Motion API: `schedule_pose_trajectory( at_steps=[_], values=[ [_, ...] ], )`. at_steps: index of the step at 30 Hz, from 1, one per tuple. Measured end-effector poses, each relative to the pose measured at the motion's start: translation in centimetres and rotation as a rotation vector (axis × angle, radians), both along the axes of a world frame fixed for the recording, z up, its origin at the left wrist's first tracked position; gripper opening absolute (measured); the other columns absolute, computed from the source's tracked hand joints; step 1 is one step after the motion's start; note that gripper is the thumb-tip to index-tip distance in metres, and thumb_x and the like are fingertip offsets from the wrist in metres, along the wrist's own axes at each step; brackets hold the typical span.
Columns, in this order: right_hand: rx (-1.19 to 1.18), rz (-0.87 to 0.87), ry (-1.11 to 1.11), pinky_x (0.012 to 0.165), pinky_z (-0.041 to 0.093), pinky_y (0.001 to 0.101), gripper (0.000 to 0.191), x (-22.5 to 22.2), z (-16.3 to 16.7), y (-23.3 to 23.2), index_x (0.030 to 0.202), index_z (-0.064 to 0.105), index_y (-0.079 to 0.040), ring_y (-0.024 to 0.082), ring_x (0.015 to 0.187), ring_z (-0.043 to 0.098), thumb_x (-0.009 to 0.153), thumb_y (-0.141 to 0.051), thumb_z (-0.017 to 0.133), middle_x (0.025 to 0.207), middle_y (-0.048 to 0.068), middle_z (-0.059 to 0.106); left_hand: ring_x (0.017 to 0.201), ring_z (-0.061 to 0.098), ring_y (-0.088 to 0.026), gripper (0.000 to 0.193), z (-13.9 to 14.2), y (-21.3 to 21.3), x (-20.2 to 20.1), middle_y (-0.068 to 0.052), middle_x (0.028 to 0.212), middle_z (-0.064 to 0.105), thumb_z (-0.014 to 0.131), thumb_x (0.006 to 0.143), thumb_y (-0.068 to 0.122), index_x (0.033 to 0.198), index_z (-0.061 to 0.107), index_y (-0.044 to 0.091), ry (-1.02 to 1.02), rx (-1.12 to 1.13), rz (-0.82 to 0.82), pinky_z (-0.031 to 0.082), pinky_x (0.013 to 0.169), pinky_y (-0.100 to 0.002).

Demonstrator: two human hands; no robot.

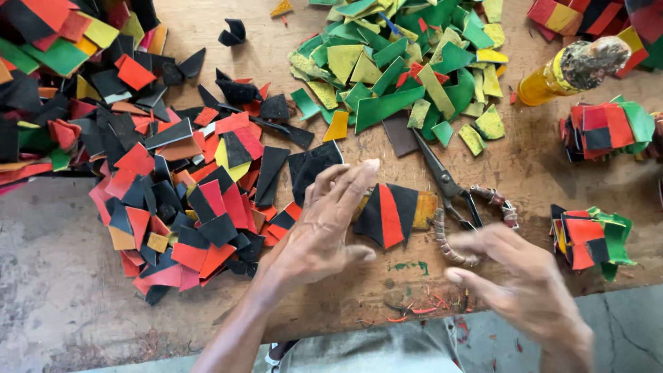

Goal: The person sits at a workbench covered with piles of colorful foam scraps and picks up small red, black, green and yellow pieces one at a time. They trim pieces with scissors and stack or fit the pieces together into small layered blocks, adding finished stacks to a growing pile on the table.

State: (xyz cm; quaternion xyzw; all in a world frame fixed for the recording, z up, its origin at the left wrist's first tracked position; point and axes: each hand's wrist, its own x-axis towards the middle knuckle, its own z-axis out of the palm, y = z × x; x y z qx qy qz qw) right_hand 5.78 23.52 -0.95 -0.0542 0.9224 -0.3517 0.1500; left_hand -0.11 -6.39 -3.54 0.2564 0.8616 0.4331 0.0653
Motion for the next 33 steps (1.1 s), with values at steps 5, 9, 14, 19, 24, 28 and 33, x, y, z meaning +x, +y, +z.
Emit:
schedule_pose_trajectory(
  at_steps=[5, 9, 14, 19, 24, 28, 33],
  values=[
    [0.036, 0.185, 0.326, 0.108, 0.042, 0.0440, 0.092, -3.5, -0.4, -3.9, 0.143, 0.049, -0.004, 0.034, 0.128, 0.050, 0.062, -0.023, 0.089, 0.134, 0.016, 0.059, 0.144, 0.033, -0.038, 0.123, -0.4, 0.5, 0.1, -0.016, 0.150, 0.050, 0.094, 0.060, 0.025, 0.159, 0.022, 0.011, -0.022, -0.075, -0.047, 0.022, 0.114, -0.049],
    [0.009, 0.190, 0.246, 0.110, 0.040, 0.0430, 0.095, -4.9, -0.5, -5.1, 0.143, 0.049, -0.006, 0.033, 0.130, 0.046, 0.058, -0.022, 0.091, 0.133, 0.011, 0.060, 0.138, 0.041, -0.033, 0.120, -0.5, 0.7, -0.1, -0.011, 0.141, 0.057, 0.094, 0.062, 0.026, 0.160, 0.025, 0.013, -0.083, -0.116, -0.035, 0.025, 0.115, -0.047],
    [-0.026, 0.175, 0.240, 0.111, 0.039, 0.0422, 0.096, -4.8, -1.0, -5.1, 0.145, 0.049, -0.006, 0.031, 0.130, 0.047, 0.060, -0.021, 0.091, 0.134, 0.007, 0.064, 0.132, 0.043, -0.035, 0.120, -0.1, 0.7, 0.0, -0.012, 0.144, 0.056, 0.094, 0.061, 0.026, 0.159, 0.026, 0.012, -0.047, -0.082, 0.022, 0.030, 0.112, -0.046],
    [-0.061, 0.171, 0.270, 0.112, 0.038, 0.0424, 0.101, -4.5, -1.5, -5.0, 0.146, 0.048, -0.007, 0.032, 0.132, 0.046, 0.058, -0.027, 0.093, 0.132, 0.006, 0.067, 0.130, 0.043, -0.038, 0.124, 0.4, -0.1, 0.1, -0.014, 0.143, 0.055, 0.096, 0.057, 0.022, 0.158, 0.025, 0.010, -0.099, -0.061, 0.011, 0.035, 0.113, -0.046],
    [-0.049, 0.173, 0.271, 0.112, 0.038, 0.0424, 0.099, -4.0, -1.7, -5.1, 0.144, 0.051, -0.010, 0.031, 0.132, 0.045, 0.056, -0.027, 0.093, 0.130, 0.004, 0.068, 0.127, 0.053, -0.030, 0.116, 0.7, -1.8, 0.3, -0.010, 0.137, 0.061, 0.091, 0.063, 0.010, 0.159, 0.026, 0.008, -0.185, 0.103, 0.003, 0.044, 0.113, -0.039],
    [-0.126, 0.204, 0.232, 0.114, 0.037, 0.0428, 0.094, -4.1, -1.5, -4.3, 0.143, 0.051, -0.007, 0.031, 0.132, 0.045, 0.060, -0.025, 0.091, 0.134, 0.006, 0.065, 0.127, 0.058, -0.027, 0.087, 0.4, -2.0, 0.9, -0.008, 0.133, 0.065, 0.083, 0.078, 0.002, 0.154, 0.042, 0.006, -0.153, 0.093, 0.062, 0.049, 0.111, -0.037],
    [-0.188, 0.095, 0.174, 0.113, 0.043, 0.0386, 0.058, -4.2, -1.4, -3.5, 0.134, 0.058, -0.007, 0.027, 0.132, 0.055, 0.078, 0.000, 0.074, 0.132, 0.008, 0.065, 0.123, 0.062, -0.026, 0.067, -0.3, -0.5, 1.4, -0.011, 0.131, 0.064, 0.081, 0.085, 0.003, 0.145, 0.052, 0.004, -0.095, 0.160, 0.232, 0.055, 0.105, -0.034]
  ],
)
